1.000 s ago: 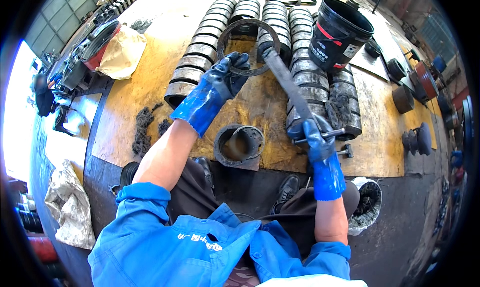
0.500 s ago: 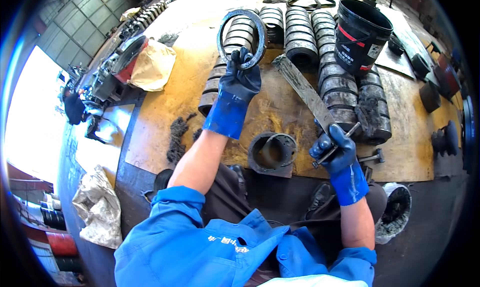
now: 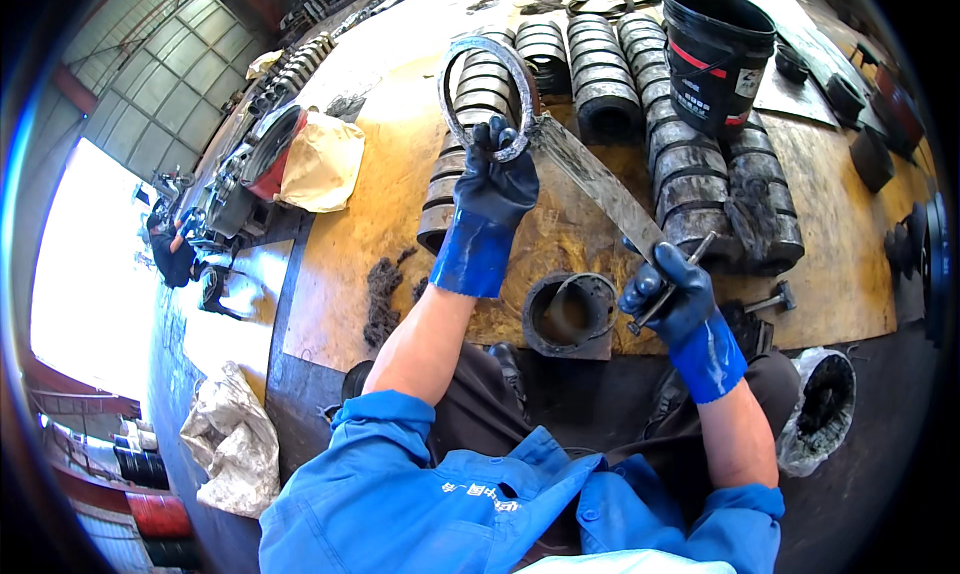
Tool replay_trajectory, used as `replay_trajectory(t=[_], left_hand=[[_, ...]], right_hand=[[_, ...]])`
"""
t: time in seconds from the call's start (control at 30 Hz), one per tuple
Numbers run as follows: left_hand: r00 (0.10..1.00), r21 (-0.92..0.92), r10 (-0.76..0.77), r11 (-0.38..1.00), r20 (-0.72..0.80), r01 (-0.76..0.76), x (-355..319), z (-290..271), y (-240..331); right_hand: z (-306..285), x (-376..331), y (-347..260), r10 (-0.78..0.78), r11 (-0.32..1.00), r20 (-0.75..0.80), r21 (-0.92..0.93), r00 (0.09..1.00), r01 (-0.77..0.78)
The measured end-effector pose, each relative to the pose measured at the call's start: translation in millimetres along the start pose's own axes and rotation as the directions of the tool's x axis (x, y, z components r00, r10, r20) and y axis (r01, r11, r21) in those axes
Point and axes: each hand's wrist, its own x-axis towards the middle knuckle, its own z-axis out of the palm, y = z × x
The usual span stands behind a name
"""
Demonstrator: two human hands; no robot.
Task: The person sits on the floor and uses a metal scraper to clean the inner and outer surfaces of a metal ring. They repeatedly dip the scraper into a bucket of dark liquid and apply it to the ring, then scrape the surface to remove residue. The person handles the ring and the scraper continuously throughout the clip.
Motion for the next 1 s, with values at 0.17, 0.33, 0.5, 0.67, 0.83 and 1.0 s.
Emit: replay_trajectory(t=[0.17, 0.33, 0.5, 0.67, 0.83, 1.0], left_hand=[[1.0, 0.068, -0.024, 0.997, -0.015, 0.025, -3, -7, -4], [1.0, 0.159, 0.024, 0.987, 0.0, -0.024, -9, 2, -11], [0.993, 0.152, 0.093, 0.985, -0.076, -0.08, -10, 11, -13], [0.998, 0.122, 0.059, 0.991, -0.02, -0.056, -12, 13, -14], [0.997, 0.203, 0.058, 0.978, -0.043, -0.048, -16, 11, -12], [0.988, 0.482, -0.128, 0.874, 0.091, 0.069, -14, -3, 14]], right_hand=[[3, 0, -8, -0.017, 0.998, 0.103, 0.065, 0.995, 0.01], [-7, -6, -10, -0.039, 0.992, 0.209, 0.128, 0.977, 0.012], [-4, -9, 1, -0.016, 0.995, 0.144, 0.103, 0.989, 0.001], [1, -8, 9, 0.049, 0.985, 0.023, 0.165, 0.999, -0.053], [6, -12, 2, 0.088, 0.988, -0.021, 0.132, 0.996, -0.084], [10, -21, -19, 0.081, 0.997, -0.045, 0.015, 0.996, -0.081]])
